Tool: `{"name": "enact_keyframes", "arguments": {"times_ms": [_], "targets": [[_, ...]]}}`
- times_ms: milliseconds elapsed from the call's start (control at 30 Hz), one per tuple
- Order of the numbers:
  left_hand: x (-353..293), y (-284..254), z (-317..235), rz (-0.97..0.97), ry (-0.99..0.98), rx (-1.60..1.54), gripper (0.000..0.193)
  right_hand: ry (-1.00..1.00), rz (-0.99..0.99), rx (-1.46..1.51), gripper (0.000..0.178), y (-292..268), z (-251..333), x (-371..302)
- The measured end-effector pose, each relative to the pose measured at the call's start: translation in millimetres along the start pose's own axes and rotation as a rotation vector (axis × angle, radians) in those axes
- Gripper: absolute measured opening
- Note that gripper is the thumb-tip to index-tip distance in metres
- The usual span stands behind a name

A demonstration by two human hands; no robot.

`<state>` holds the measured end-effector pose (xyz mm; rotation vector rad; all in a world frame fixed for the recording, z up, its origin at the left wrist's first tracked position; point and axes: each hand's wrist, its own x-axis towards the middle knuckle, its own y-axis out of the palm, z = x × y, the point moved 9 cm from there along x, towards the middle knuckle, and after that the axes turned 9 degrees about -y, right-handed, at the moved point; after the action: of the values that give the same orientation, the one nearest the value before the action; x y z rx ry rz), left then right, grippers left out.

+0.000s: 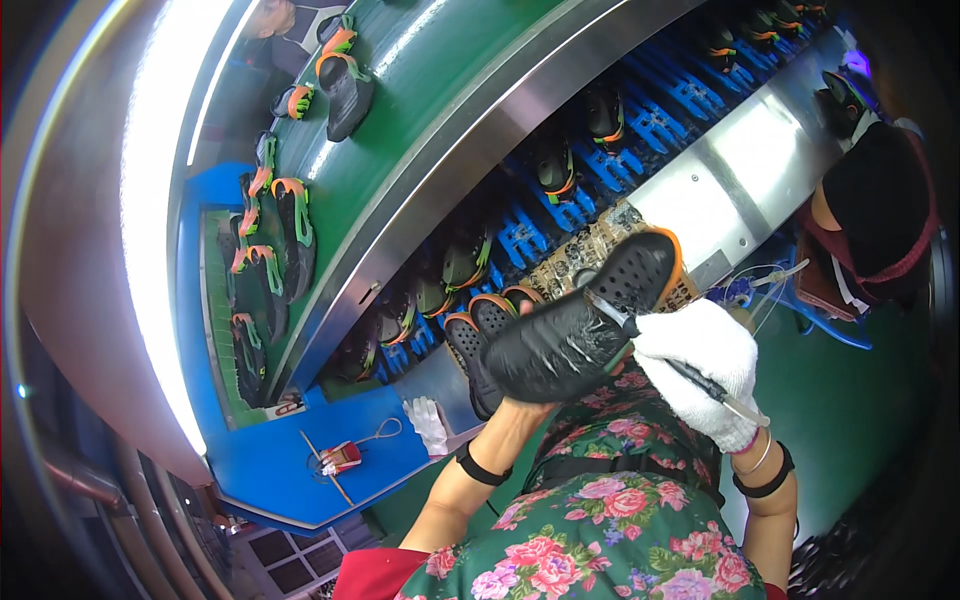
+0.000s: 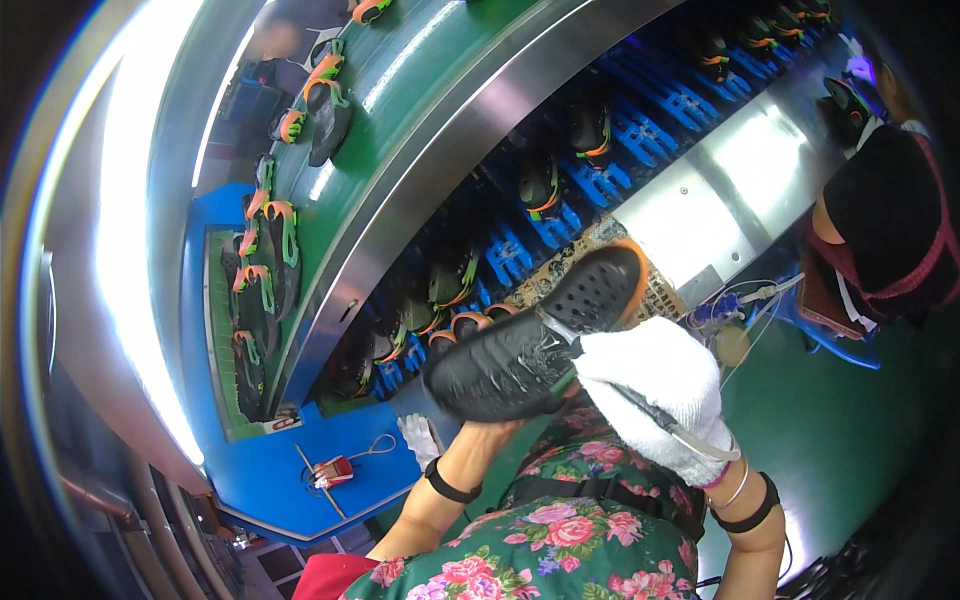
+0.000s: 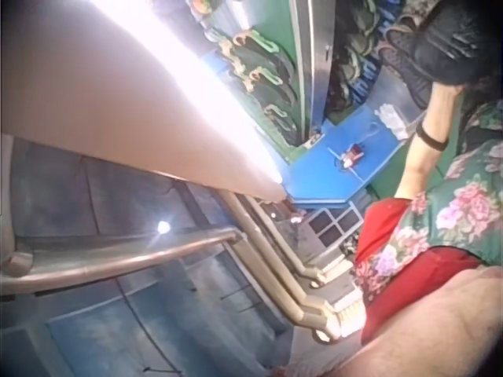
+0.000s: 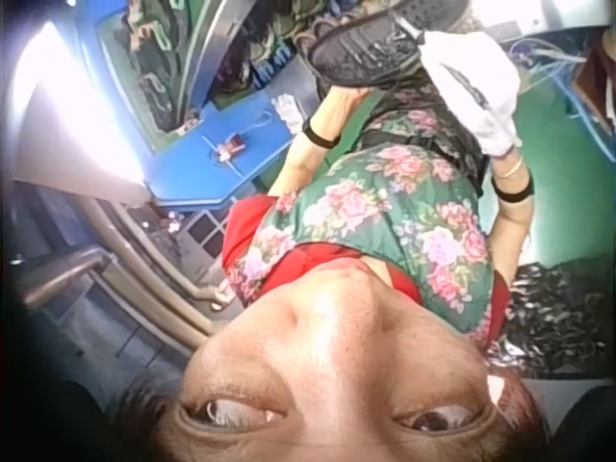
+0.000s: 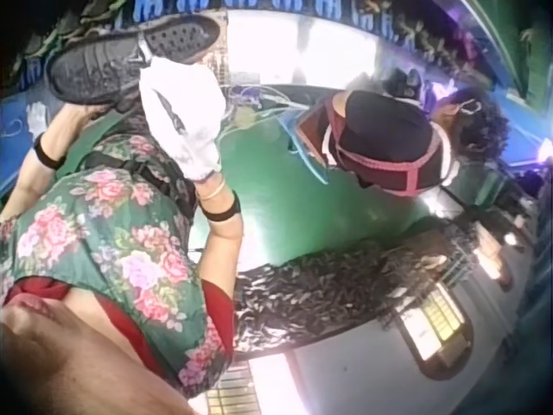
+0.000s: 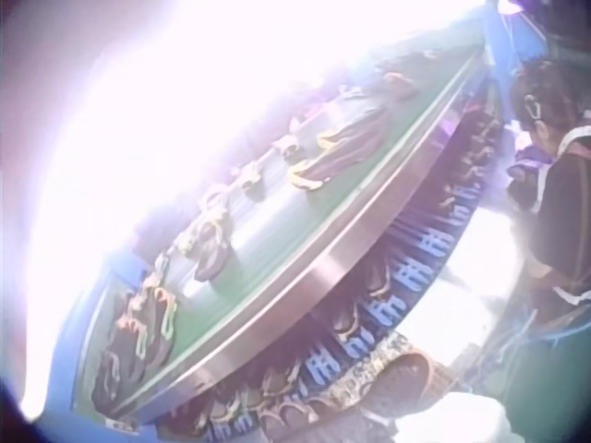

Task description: Applying a liquid adhesive to shoe soles using a brush on an assembly line.

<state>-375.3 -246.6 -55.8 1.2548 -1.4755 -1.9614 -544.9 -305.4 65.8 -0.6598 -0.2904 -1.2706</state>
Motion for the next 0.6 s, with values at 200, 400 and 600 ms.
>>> {"name": "enact_keyframes", "arguments": {"times_ms": [200, 400, 600], "targets": [[-10, -5, 15, 0.198, -0.078, -0.296, 0.076, -0.009, -0.061, -0.004, 0.019, -4, 9, 4], [2, -32, 19, -0.048, 0.101, 0.006, 0.098, -0.038, -0.051, 0.027, 0.026, -6, 8, 3], [10, -16, 34, 0.018, -0.022, 0.035, 0.105, -0.150, -0.042, -0.061, 0.027, -7, 27, 13]]}}
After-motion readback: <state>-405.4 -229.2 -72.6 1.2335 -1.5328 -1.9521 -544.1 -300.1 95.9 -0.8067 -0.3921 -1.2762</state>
